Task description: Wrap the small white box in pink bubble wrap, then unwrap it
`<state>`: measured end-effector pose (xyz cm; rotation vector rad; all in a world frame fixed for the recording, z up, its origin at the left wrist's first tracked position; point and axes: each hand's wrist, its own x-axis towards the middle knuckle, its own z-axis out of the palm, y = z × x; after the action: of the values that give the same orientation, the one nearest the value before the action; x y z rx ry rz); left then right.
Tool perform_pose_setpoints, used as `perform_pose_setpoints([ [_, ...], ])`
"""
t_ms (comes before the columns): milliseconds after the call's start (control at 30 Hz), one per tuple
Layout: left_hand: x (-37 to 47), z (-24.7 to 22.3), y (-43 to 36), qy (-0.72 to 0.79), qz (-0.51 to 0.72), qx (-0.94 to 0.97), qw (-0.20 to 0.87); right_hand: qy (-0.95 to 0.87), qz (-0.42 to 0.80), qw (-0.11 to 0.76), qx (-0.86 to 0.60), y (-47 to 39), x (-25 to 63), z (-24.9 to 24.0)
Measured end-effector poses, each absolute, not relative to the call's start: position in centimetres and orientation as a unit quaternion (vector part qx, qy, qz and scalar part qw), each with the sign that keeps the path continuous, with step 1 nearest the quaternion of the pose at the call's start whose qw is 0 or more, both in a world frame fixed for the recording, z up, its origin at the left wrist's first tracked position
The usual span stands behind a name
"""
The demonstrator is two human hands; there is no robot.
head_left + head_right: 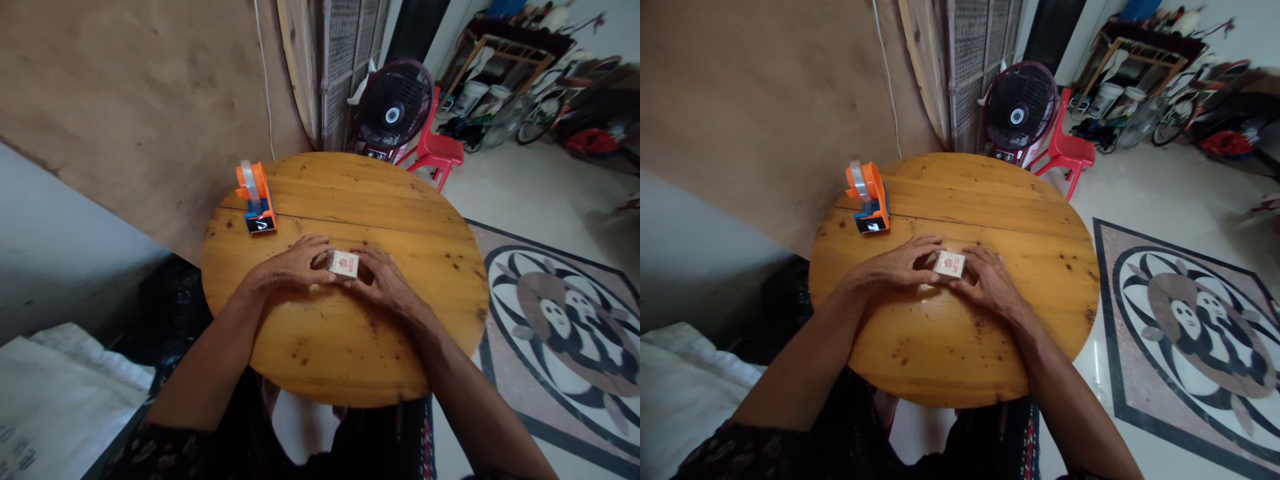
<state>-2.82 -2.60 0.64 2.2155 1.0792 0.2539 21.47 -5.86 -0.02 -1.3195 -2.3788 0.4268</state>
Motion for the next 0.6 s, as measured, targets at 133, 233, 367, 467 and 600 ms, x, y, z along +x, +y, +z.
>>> perform_pose_setpoints([
  [133, -2.47, 0.43, -2.69, 0.405, 0.116, 0.849, 0.319, -0.845, 0.157, 0.184, -0.477, -5.98, 21.34, 0.26],
  [233, -2.37, 0.28, -2.71, 0.401, 0.130, 0.849, 0.318, -0.846, 0.154, 0.187, -0.475, -5.96, 21.37, 0.20],
  [367, -2.36, 0.14, -2.65, 0.393, 0.140, 0.853, 0.315, -0.848, 0.147, 0.188, -0.473, -5.86, 21.47, 0.01],
  [467, -2.30, 0.21, -2.67, 0.398, 0.138, 0.850, 0.315, -0.850, 0.145, 0.188, -0.471, -5.82, 21.52, -0.08],
  [600, -2.21, 0.35, -2.79, 0.405, 0.139, 0.846, 0.318, -0.849, 0.143, 0.193, -0.471, -5.77, 21.59, -0.30],
])
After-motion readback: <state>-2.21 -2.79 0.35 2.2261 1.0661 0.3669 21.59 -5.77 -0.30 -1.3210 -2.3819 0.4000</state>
